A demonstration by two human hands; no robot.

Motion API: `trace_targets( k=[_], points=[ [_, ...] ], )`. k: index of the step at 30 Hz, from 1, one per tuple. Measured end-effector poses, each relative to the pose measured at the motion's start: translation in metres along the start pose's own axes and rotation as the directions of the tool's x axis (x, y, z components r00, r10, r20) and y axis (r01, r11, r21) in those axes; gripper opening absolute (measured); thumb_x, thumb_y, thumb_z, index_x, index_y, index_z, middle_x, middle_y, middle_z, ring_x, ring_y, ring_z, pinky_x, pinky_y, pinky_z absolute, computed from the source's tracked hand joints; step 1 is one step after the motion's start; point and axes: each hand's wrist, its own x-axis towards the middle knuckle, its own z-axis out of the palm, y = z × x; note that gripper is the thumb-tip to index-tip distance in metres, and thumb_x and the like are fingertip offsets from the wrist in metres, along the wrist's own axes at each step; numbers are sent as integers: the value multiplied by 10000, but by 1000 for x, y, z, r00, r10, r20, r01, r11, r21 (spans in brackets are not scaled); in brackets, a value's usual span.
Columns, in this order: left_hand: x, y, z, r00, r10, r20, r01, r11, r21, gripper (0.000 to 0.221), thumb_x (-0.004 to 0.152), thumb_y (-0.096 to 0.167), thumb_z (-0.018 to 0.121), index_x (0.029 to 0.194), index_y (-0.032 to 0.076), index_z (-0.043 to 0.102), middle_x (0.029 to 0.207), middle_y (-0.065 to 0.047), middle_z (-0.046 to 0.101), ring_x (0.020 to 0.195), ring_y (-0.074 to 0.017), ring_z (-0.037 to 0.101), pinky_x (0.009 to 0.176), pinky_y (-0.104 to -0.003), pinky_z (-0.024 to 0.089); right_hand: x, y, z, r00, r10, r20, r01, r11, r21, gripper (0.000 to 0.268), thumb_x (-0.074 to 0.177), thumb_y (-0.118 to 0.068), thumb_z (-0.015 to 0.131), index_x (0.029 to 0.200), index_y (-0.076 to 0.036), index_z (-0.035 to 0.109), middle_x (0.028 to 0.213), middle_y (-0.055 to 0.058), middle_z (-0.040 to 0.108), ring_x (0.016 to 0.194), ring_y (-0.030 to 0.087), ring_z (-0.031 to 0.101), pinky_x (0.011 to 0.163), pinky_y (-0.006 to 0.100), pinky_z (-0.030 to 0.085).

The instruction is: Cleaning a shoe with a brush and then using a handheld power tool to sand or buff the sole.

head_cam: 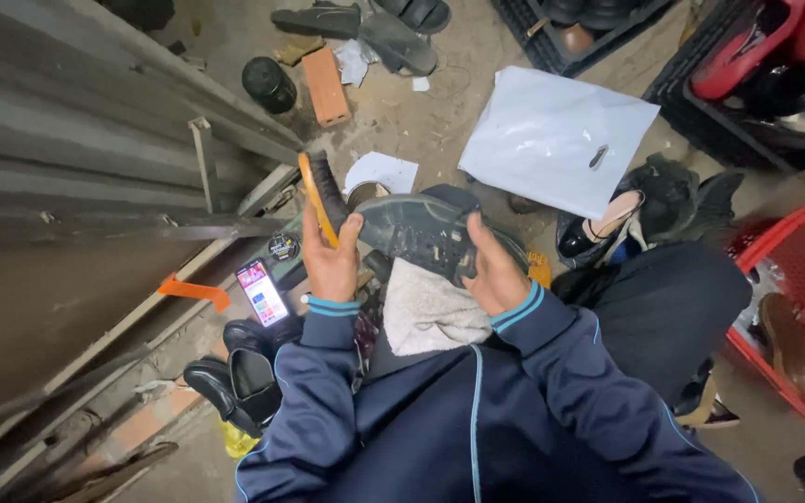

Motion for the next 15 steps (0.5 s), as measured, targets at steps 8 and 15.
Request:
trace_targets(
  k=[8, 15],
  points=[
    [-42, 14, 14, 946, 290, 143, -324, 851, 413, 568, 979, 289, 719, 1500, 217, 504, 1266, -152, 605, 1138, -354, 607, 944, -471, 503, -13, -48, 61, 984, -163, -75, 176, 958, 225, 906, 938, -651, 549, 1602, -94, 284, 1662, 214, 228, 1535, 391, 190, 1250, 586, 105],
    [5, -30, -10, 851, 509, 134, -467, 614, 636, 489, 1009, 343, 686, 1476, 231, 588, 841, -161, 619, 770, -379, 668, 650, -454, 531, -28, -51, 97, 979, -101, -176, 120, 988, 99, 1177, 874, -686, 589, 1642, -145, -121, 1641, 183, -321, 1504, 412, -284, 1196, 704, -129]
  ],
)
